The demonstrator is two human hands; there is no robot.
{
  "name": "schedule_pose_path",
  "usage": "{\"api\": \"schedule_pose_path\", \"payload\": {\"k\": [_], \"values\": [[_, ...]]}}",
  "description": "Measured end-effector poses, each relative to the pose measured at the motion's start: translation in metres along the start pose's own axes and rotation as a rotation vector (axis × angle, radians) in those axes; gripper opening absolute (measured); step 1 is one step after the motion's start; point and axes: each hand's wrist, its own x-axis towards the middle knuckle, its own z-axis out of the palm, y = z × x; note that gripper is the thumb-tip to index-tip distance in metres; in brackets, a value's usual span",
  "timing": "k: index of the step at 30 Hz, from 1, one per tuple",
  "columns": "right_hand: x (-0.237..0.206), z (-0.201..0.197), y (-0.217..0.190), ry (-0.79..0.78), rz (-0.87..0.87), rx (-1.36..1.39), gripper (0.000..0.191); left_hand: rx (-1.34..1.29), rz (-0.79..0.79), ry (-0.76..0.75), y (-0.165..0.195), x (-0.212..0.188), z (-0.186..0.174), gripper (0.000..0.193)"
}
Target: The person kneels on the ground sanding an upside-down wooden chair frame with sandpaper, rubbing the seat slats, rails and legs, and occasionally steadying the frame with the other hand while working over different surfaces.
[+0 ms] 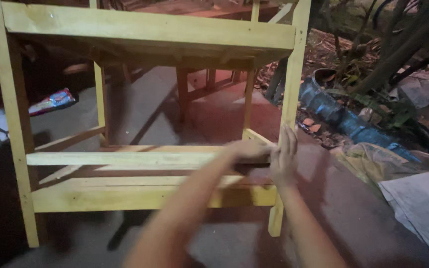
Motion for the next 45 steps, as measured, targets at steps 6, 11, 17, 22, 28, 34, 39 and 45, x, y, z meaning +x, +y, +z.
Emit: {"api": "schedule_pose_path", "payload": {"k": [6, 11, 17, 22, 28, 34, 39, 45], "values": [[-0.005, -0.004, 0.001, 0.028, 0.089, 0.048, 0.056, 0.052, 0.068, -0.075, -0.019, -0.04, -0.017, 0.066], [-0.001, -0.003, -0.003, 0.01, 0.207, 0.065, 0.057, 0.068, -0.247, -0.065, -0.081, -0.238, -0.13, 0.053], [0.007, -0.003, -0.01, 0.034, 0.113, 0.068, 0.056, 0.442, -0.533, -0.009, -0.111, -0.26, -0.14, 0.045], [0.006, -0.004, -0.002, 0.058, 0.163, 0.118, 0.055, 0.365, -0.134, 0.005, -0.021, -0.065, -0.029, 0.049], [-0.006, 0.004, 0.018, 0.172, 0.192, 0.22, 0.051, 0.648, 0.231, 0.088, 0.018, -0.035, 0.003, 0.041], [-0.009, 0.003, 0.017, 0.118, 0.218, 0.252, 0.051, 0.363, 0.216, 0.165, -0.038, -0.173, -0.087, 0.036], [0.009, -0.009, -0.006, 0.022, 0.38, 0.189, 0.054, 0.198, -0.051, -0.021, 0.012, -0.059, -0.029, 0.046], [0.012, -0.015, -0.015, -0.081, 0.736, 0.174, 0.06, 0.27, 0.152, 0.173, 0.026, -0.073, -0.019, 0.04]]}}
